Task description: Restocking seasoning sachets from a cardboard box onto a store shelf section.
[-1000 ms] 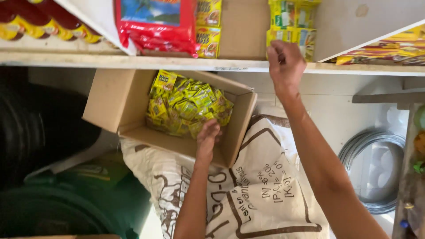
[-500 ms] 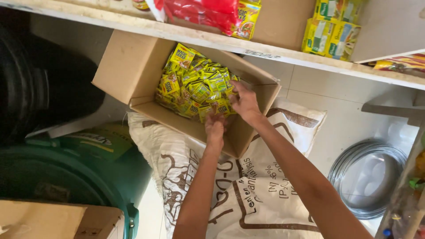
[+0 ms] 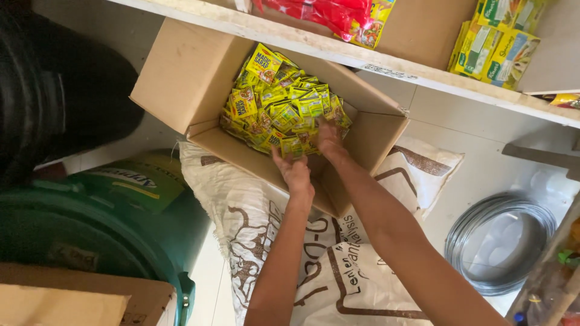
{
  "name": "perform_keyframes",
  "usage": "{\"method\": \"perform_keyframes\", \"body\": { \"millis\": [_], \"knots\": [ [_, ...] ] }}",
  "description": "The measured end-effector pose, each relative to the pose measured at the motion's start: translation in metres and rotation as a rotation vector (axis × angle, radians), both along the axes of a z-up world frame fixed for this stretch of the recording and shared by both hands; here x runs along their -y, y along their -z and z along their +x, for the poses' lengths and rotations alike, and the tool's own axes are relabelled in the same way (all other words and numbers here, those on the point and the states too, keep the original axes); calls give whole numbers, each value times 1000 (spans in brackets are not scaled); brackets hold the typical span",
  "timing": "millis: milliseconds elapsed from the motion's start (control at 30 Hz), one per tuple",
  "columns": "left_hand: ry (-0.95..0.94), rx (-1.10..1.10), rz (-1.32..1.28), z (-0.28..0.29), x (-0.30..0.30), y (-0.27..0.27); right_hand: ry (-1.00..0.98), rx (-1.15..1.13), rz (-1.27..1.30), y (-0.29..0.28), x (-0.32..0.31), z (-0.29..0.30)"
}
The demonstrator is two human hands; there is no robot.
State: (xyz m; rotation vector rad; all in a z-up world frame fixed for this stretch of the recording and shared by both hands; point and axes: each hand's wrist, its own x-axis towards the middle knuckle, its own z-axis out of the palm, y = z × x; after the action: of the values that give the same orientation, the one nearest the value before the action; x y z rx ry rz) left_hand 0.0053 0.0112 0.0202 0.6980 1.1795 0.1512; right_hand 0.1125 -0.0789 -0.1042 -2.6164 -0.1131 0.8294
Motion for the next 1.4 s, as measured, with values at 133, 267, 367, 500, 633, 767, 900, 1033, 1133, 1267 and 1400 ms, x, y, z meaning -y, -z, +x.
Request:
{"method": "perform_keyframes", "body": {
  "millis": [133,267,367,500,633,767,900,1033,1133,1267,1400],
  "knots": [
    [-46,62,21,-10,12,44,64,-98,-70,56,15,-1],
    [-73,122,-16,-17,23,68,133,-213,-77,72,20,2],
    [14,11,-56,-10,20,50,139,-212,-81,39,8,4],
    [149,-175,-101,-4,15,28,-3,-195,-113,14,0,-1],
    [170,-198,-128,-4,15,28,5,-221,-76,6,-5,-1],
    [-17,77,5,-22,28,87,91,-129,203,25,2,3],
    [-113,123,19,-7,17,60,421,-330,702,-38,-2,12],
    [-59,321,63,2,7,32,575,-455,877,-106,-3,4],
    [-2,186,68,1,4,25,538,-489,1119,-105,12,-7],
    [73,401,225,2,-11,14,372,-380,1171,-116,18,-13],
    [164,326,197,3,-24,12,371,-397,1181,-115,14,-15]
  ]
}}
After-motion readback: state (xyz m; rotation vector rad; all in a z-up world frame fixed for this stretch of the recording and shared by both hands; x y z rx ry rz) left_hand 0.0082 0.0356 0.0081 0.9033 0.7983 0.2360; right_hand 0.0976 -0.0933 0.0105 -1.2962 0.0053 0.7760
